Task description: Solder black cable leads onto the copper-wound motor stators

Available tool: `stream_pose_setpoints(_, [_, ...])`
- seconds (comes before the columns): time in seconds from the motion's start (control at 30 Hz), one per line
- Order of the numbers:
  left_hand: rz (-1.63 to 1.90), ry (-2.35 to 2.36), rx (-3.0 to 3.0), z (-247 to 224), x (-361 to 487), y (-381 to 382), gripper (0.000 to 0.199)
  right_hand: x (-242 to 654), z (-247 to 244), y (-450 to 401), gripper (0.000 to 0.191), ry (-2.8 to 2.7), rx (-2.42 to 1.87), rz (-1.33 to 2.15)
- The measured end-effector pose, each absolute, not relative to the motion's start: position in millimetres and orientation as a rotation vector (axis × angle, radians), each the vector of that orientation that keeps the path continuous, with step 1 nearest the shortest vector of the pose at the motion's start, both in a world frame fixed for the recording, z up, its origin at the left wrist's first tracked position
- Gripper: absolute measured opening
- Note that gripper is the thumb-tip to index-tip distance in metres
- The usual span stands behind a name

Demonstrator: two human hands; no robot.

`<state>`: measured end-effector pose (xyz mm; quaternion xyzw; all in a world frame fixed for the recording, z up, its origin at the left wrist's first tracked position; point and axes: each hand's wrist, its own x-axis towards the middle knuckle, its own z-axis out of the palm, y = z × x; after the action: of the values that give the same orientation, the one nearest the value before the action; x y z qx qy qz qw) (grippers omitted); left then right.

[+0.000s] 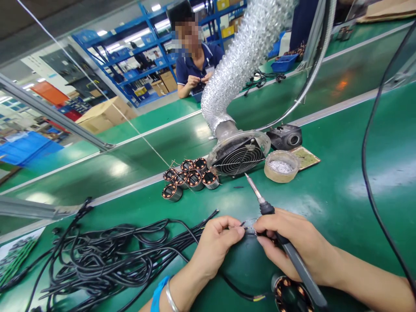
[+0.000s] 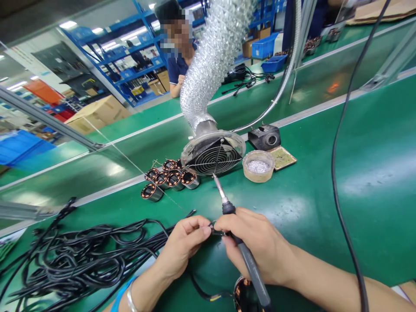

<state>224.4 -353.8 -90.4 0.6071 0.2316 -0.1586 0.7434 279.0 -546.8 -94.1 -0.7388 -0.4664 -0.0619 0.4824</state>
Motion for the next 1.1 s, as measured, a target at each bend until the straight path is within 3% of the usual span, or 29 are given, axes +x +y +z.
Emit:
stream_pose_setpoints(0.43, [-0.246,0.392,1.54,-85,226,-359,0.036,280,-94,-545,0.035,-1.114,-1.826,-0.138])
stream_pose_setpoints(0.67, [-0.219,0.274,1.772,-88,221,-356,0.027,287,-87,-539,0.022,-1.002,-1.841,0.039])
stream_pose_setpoints(0.83, [-0.163,0.175,1.961,-83,217,-358,0.027,289,-89,-539,0.024,-0.947,-1.775,0.182])
stream_pose_setpoints(1.0, [-0.104,0.119,2.077,-82,215,-362,0.027,287,-86,-541,0.033,-0.995,-1.849,0.088])
stream_pose_setpoints(1.1, [-0.033,0.09,2.155,-82,214,-366,0.025,284,-87,-539,0.028,-1.066,-1.888,-0.047])
